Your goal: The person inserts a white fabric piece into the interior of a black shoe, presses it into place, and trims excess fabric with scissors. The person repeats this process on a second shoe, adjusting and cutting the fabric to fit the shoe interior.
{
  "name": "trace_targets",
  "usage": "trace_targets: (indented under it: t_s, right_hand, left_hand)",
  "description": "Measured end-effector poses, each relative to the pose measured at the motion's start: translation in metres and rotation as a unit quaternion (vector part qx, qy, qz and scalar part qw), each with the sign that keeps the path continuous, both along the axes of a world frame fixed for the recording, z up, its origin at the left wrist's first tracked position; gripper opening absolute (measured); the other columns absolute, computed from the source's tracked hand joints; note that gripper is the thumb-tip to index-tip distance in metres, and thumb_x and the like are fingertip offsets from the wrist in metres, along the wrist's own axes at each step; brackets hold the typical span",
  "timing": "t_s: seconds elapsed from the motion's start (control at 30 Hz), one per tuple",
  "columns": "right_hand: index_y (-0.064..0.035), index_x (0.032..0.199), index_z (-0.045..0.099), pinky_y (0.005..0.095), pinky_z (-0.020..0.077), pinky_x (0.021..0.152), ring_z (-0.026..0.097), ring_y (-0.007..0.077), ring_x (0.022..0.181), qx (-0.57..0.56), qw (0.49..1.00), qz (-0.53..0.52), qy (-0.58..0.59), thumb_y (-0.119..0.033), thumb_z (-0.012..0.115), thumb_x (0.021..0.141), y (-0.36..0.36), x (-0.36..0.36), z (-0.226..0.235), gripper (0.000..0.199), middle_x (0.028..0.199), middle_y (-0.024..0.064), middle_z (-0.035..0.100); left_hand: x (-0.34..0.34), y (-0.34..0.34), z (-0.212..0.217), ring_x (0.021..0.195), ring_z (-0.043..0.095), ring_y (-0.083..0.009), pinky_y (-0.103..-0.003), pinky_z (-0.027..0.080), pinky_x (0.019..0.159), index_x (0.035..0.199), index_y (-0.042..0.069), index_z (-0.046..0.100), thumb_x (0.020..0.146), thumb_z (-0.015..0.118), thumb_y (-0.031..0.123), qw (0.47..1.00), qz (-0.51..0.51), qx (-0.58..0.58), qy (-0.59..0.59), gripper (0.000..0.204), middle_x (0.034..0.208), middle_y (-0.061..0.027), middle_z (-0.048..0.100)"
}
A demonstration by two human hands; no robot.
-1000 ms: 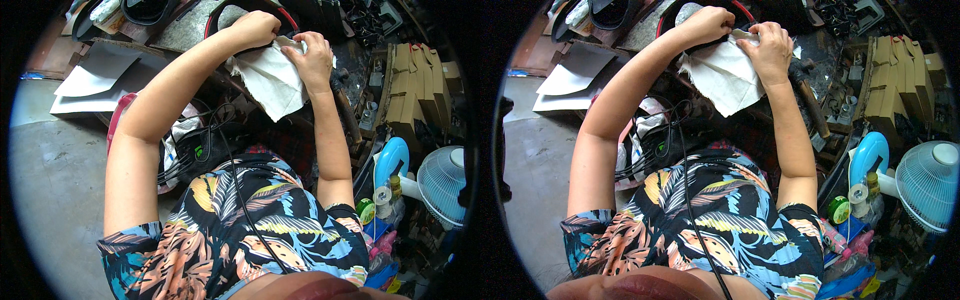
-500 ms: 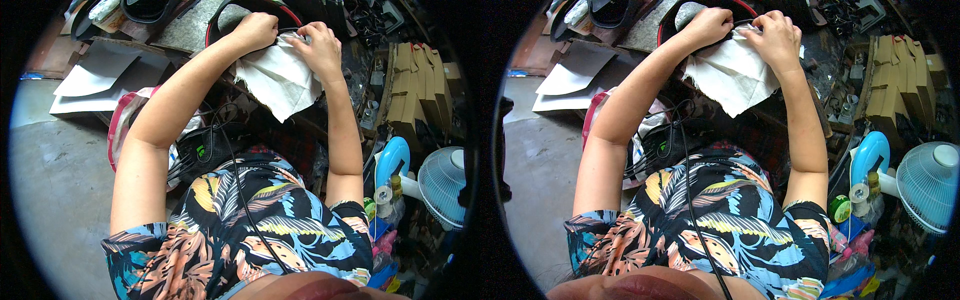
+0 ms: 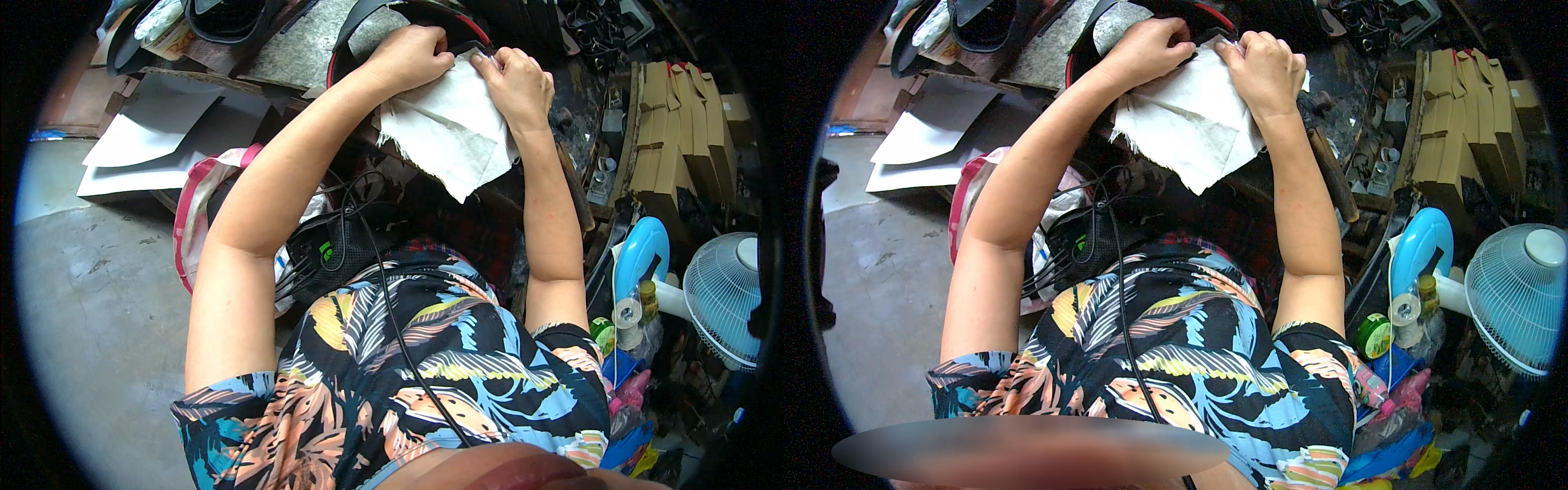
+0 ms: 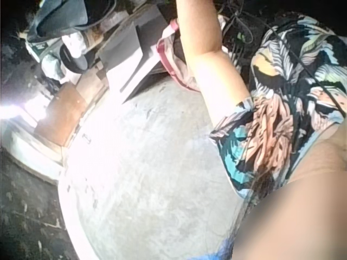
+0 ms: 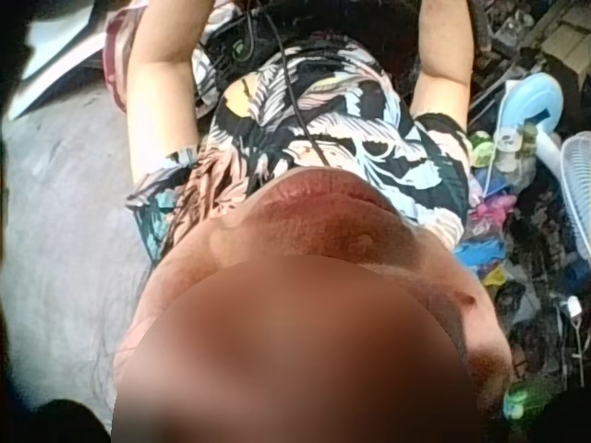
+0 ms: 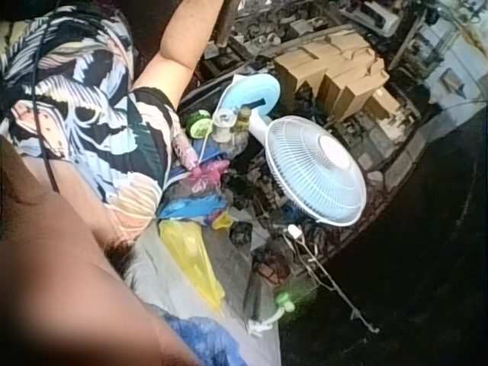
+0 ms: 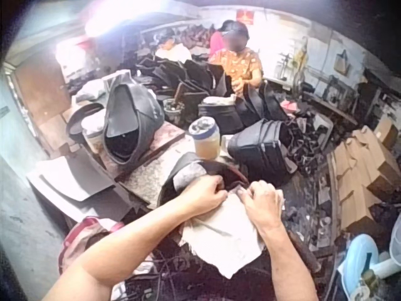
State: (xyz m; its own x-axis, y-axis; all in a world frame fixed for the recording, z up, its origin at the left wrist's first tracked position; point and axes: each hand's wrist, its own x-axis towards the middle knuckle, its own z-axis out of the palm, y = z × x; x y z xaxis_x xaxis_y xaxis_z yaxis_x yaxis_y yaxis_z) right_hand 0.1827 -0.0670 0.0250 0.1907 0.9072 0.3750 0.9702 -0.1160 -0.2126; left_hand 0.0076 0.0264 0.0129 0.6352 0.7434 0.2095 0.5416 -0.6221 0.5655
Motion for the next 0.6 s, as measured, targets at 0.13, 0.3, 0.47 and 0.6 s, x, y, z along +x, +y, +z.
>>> trace_targets:
  t_s: [0.13, 0.3, 0.47, 0.6]
  right_hand:
    - [-0.011, 0.083, 0.077, 0.0432, 0.0513, 0.078, 0.072, 0.0261, 0.075, -0.078, 0.993, -0.037, 0.084, -0.044, 0.066, 0.091, -0.005, 0.002, 0.009, 0.036, 0.079, 0.0083, 0.073]
    - [-0.0123, 0.083, 0.077, 0.0438, 0.0517, 0.08, 0.072, 0.0273, 0.075, -0.007, 0.996, -0.028, 0.083, -0.045, 0.059, 0.096, -0.006, 0.006, -0.001, 0.04, 0.077, 0.0091, 0.074]
    - [-0.0153, 0.091, 0.077, 0.0439, 0.0508, 0.077, 0.071, 0.0253, 0.077, 0.036, 0.998, -0.028, 0.045, -0.042, 0.06, 0.096, -0.006, 0.014, -0.006, 0.032, 0.086, 0.0059, 0.073]
    - [-0.0193, 0.096, 0.076, 0.0388, 0.05, 0.075, 0.069, 0.019, 0.077, 0.188, 0.98, 0.033, 0.05, -0.036, 0.071, 0.089, -0.009, 0.026, 0.002, 0.019, 0.089, -0.0009, 0.07]
  left_hand:
    - [0.003, -0.003, 0.005, 0.081, 0.07, -0.0337, -0.042, 0.055, 0.073, 0.093, 0.004, 0.069, 0.081, 0.073, 0.036, 0.998, -0.011, 0.063, 0.015, 0.035, 0.086, -0.0188, 0.07]
    - [0.011, -0.009, 0.008, 0.085, 0.071, -0.0334, -0.043, 0.057, 0.077, 0.094, 0.006, 0.07, 0.076, 0.075, 0.046, 0.992, 0.035, 0.1, 0.071, 0.044, 0.091, -0.0161, 0.071]
    - [0.018, -0.005, 0.013, 0.082, 0.07, -0.0353, -0.046, 0.056, 0.073, 0.092, 0.006, 0.068, 0.077, 0.075, 0.05, 0.991, 0.029, 0.095, 0.088, 0.047, 0.089, -0.0169, 0.071]
    - [0.022, -0.001, 0.018, 0.094, 0.072, -0.0318, -0.045, 0.057, 0.081, 0.102, 0.007, 0.072, 0.075, 0.077, 0.049, 0.987, 0.023, 0.063, 0.147, 0.05, 0.1, -0.0143, 0.072]
